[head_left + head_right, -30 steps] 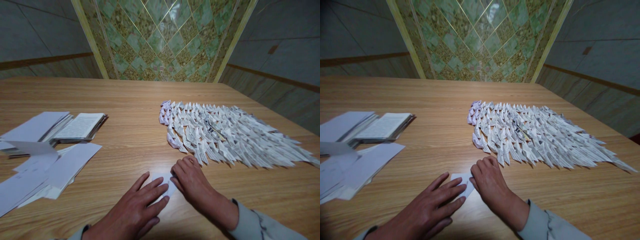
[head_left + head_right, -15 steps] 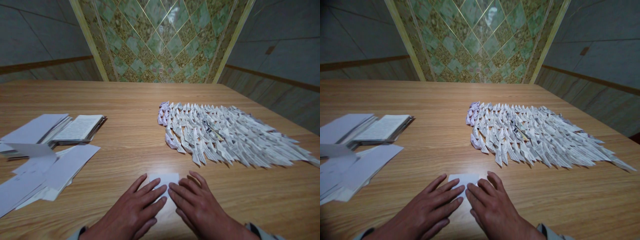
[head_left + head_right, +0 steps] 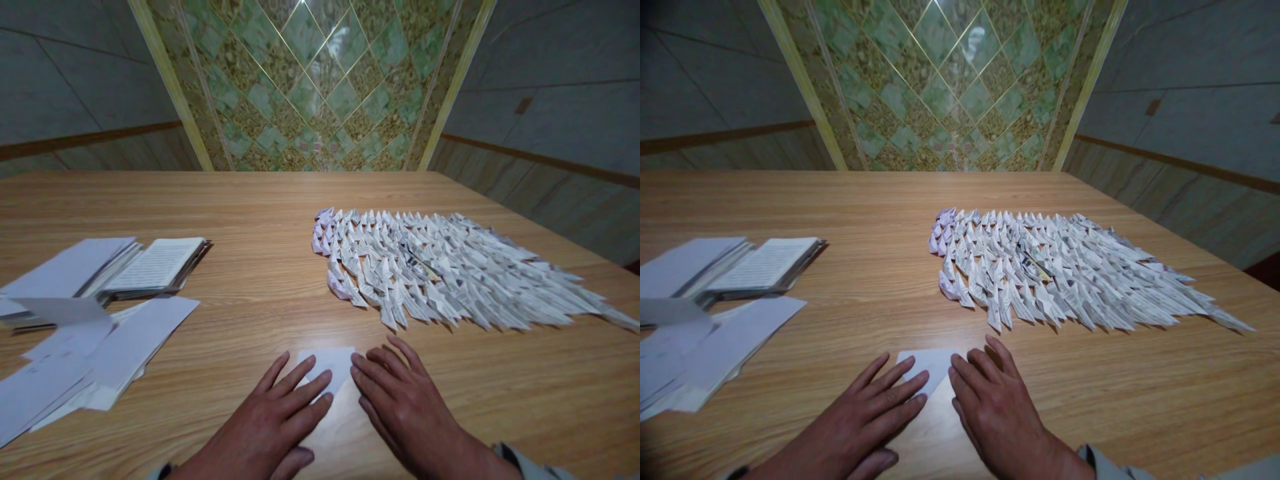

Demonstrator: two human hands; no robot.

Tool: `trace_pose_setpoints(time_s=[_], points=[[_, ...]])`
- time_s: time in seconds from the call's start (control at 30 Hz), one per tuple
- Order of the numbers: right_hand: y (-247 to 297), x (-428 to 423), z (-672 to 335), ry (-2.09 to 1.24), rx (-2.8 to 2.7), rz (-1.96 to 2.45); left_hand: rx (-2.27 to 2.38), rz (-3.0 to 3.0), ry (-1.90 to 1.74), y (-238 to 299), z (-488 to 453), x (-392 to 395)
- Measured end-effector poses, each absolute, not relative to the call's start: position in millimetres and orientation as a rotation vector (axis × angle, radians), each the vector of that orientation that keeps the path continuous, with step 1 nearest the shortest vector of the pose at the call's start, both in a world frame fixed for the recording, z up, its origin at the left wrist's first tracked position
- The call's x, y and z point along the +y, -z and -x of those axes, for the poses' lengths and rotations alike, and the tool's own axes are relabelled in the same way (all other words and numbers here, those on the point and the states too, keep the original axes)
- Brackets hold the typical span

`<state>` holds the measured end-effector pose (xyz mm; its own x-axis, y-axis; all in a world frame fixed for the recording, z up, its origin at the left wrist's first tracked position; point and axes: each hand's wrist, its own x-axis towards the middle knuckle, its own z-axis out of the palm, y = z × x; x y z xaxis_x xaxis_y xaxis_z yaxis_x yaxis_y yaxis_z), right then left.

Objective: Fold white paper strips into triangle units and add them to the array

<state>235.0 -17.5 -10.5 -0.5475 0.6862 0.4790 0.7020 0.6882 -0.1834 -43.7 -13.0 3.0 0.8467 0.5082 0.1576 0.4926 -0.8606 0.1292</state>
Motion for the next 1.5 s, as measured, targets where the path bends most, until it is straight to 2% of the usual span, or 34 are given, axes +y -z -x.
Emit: trace_pose_setpoints(time_s=[0.1,0.27,0.47,0.7,1.5], points=[[-4.5,-6.0,-227.2,-0.056,-2.306,1.136,0.813,-3.009,-0.322,8.1,39.8,-17.0],[-32.0,15.7,-205.8,-0.427,-2.509,1.321,0.793,-3.217,-0.492,41.5,29.9,-24.8],[-43.7,20.2,-193.0,-0.472,-2.646,1.542,0.909,-3.258,-0.445,47.4,28.1,-30.6],[-50.4,24.0,-191.8,-0.576,-2.664,1.581,0.981,-3.267,-0.41,45.9,28.1,-34.7],[-35.8,19.8,-195.1,-0.127,-2.705,1.434,1.022,-3.211,-0.455,51.3,26.5,-39.0]])
